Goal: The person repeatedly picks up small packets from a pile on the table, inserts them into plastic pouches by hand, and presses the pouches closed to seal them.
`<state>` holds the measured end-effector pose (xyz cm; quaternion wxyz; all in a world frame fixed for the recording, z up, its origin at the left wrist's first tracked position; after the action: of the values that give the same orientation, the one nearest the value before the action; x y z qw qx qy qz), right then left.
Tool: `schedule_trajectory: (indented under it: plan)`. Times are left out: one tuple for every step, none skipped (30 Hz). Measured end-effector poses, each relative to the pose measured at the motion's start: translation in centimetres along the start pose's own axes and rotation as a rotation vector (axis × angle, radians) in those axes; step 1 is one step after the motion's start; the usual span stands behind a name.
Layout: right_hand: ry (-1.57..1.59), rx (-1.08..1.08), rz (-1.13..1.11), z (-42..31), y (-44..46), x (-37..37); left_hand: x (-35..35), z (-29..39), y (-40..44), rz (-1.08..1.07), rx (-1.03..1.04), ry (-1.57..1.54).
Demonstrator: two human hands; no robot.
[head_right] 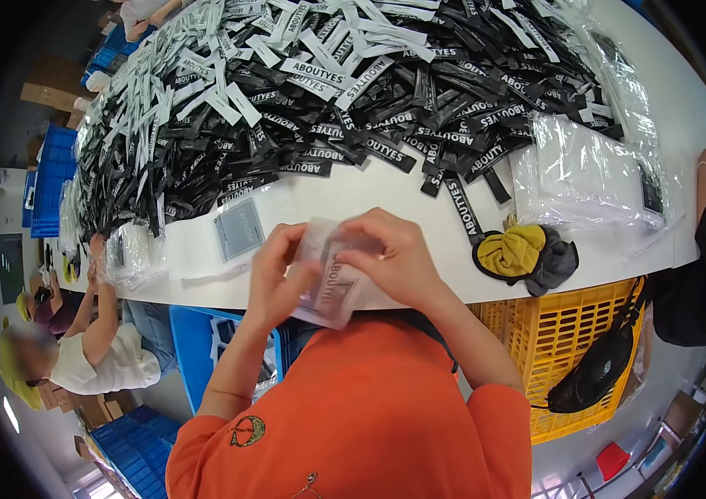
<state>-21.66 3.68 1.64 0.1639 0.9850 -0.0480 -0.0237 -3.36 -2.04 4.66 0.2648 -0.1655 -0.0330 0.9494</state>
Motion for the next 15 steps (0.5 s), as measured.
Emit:
schedule_trajectory:
  plan:
    - [0.097, 0.04, 0.068, 0.3, 0.0, -0.2, -0.4, -0.9, 0.2, -0.011, -0.082, -0.103]
    - [0.146, 0.088, 0.064, 0.4, -0.1, -0.3, -1.0, -1.7, 0.3, -0.021, -0.165, -0.205]
    - [0.115, 0.111, -0.009, 0.4, 0.0, -0.3, -1.2, -2.0, 0.4, -0.033, -0.247, -0.308]
    - [0.083, 0.134, -0.08, 0.2, 0.2, -0.3, -1.0, -1.7, 0.4, 0.021, -0.208, -0.303]
    - [0.049, 0.157, -0.15, 0.0, 0.3, -0.3, -1.0, -1.0, 0.4, 0.067, -0.145, -0.172]
    - [0.048, 0.155, -0.124, -0.3, 0.4, -0.6, -1.0, -0.3, 0.3, 0.114, -0.082, -0.042]
    - [0.048, 0.154, -0.099, -0.7, 0.6, -0.7, -1.0, 0.2, 0.2, 0.163, -0.02, 0.089]
    - [0.049, 0.152, -0.078, -0.8, 0.7, -0.8, -0.8, 0.3, 0.3, 0.191, 0.005, 0.082]
    - [0.001, 0.078, -0.123, -0.7, 0.8, -0.7, -0.6, 0.4, 0.2, 0.221, 0.029, 0.075]
    - [-0.045, 0.004, -0.166, -0.4, 0.7, -0.6, -0.6, 0.5, 0.1, 0.249, 0.052, 0.07]
    - [-0.093, -0.07, -0.207, -0.2, 0.6, -0.5, -0.7, 0.3, 0.0, 0.254, 0.048, 0.068]
    - [-0.03, -0.019, -0.201, 0.2, 0.4, -0.6, -0.7, 0.1, 0.0, 0.256, 0.045, 0.065]
    - [0.03, 0.033, -0.193, 0.5, 0.3, -0.7, -0.6, -0.1, 0.1, 0.255, 0.045, 0.06]
    - [0.089, 0.082, -0.185, 0.7, 0.2, -0.7, -0.6, -0.5, 0.1, 0.273, 0.029, -0.006]
    - [0.181, 0.124, -0.045, 0.7, 0.4, -1.0, -0.6, -0.8, 0.1, 0.293, 0.013, -0.072]
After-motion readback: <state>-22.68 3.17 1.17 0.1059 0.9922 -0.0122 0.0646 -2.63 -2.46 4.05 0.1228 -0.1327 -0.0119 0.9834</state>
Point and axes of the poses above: each hand's wrist, its own y-axis towards the middle knuckle, its own x-axis out of the palm, z = x × y, the point moved 4 cm from there along y, towards the middle knuckle, and after that the axes turned 13 degrees about -x, right-handed, at the moved point
